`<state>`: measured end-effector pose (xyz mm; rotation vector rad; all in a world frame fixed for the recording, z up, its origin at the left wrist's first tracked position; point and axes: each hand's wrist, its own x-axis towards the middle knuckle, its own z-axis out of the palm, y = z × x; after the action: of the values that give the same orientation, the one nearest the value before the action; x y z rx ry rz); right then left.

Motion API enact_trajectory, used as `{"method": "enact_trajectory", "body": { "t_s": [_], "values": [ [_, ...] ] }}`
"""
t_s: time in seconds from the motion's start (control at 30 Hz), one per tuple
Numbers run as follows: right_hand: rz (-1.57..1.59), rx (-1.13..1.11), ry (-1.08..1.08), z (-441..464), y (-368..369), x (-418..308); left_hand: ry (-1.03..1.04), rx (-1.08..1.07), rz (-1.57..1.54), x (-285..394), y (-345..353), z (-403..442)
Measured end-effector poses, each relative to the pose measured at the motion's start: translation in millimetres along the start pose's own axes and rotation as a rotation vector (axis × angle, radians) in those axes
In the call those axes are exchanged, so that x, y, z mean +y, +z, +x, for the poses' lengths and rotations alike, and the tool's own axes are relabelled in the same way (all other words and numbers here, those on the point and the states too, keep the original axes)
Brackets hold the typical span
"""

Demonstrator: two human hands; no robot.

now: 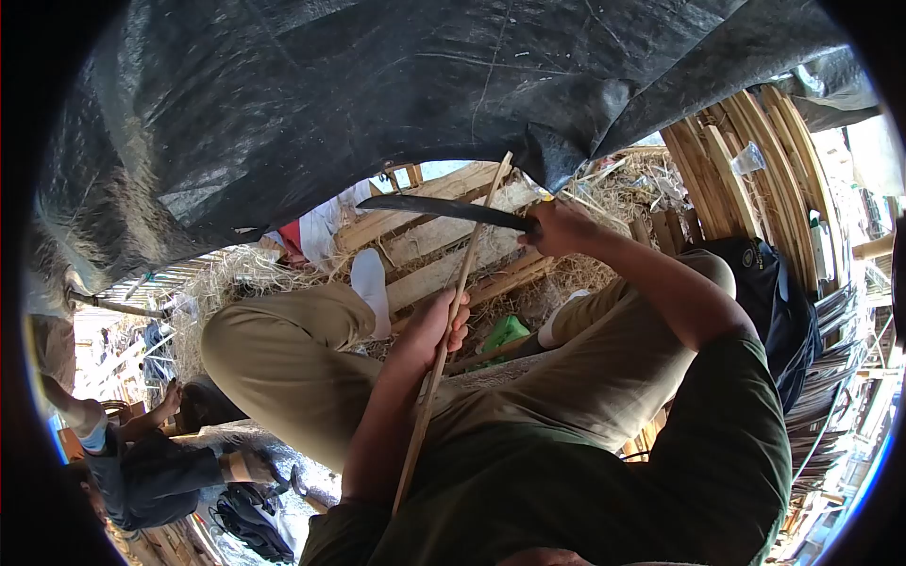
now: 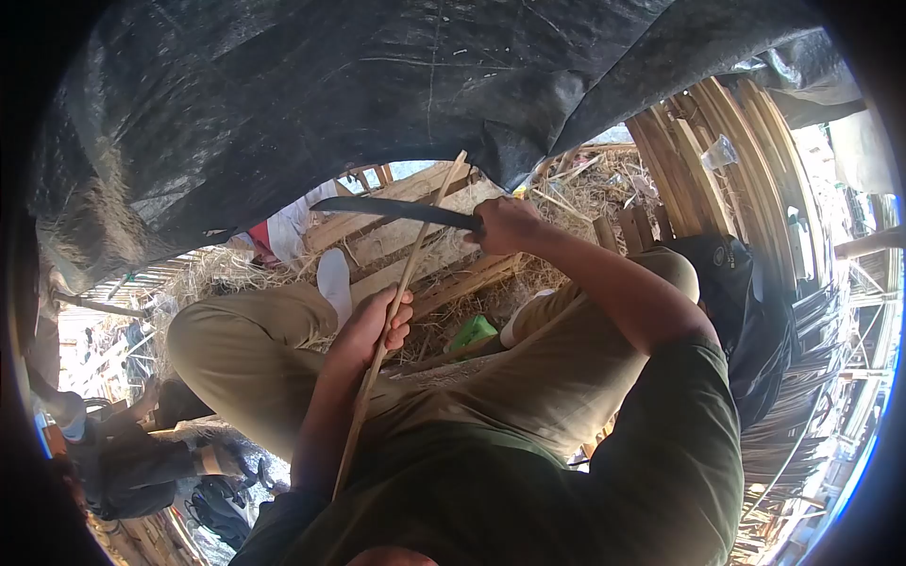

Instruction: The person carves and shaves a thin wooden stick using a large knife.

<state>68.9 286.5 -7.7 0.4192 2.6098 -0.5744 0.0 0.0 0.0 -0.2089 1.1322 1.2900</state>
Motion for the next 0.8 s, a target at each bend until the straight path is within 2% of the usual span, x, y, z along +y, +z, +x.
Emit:
{"method": "enact_trajectory", "body": {
  "t_s": [0.07,0.17,0.23,0.3,0.37,0.4,0.53,0.67,0.8],
  "values": [
    [-0.005,0.169,0.036,-6.3,11.9,-7.0,0.001,0.011,-0.031,1.0,3.4,-13.4],
    [-0.013,0.203,0.106,18.9,1.2,-9.7,0.043,0.011,0.031,16.4,1.1,12.8],
    [-0.027,0.266,0.017,31.9,21.7,-3.9,0.034,-0.032,0.0,19.9,-3.7,16.2],
    [0.012,0.115,0.011,32.5,30.8,-7.7,0.016,-0.048,-0.029,21.9,-6.5,16.5],
    [0.089,-0.244,0.077,5.5,-15.6,-59.7,0.001,-0.041,-0.059,25.0,-3.5,15.6],
    [-0.013,-0.07,-0.121,4.1,-2.9,-55.6,-0.007,-0.029,-0.074,24.2,-3.9,18.2],
    [-0.055,0.095,-0.22,16.1,20.5,-38.6,-0.014,-0.004,-0.097,16.3,-5.2,27.7],
    [-0.101,-0.044,0.033,42.8,11.8,-19.7,-0.019,-0.008,-0.059,20.4,-8.1,26.8],
    [-0.041,0.099,-0.021,43.0,16.0,-13.0,0.005,-0.022,-0.056,21.4,-7.9,25.9]
  ]
}}
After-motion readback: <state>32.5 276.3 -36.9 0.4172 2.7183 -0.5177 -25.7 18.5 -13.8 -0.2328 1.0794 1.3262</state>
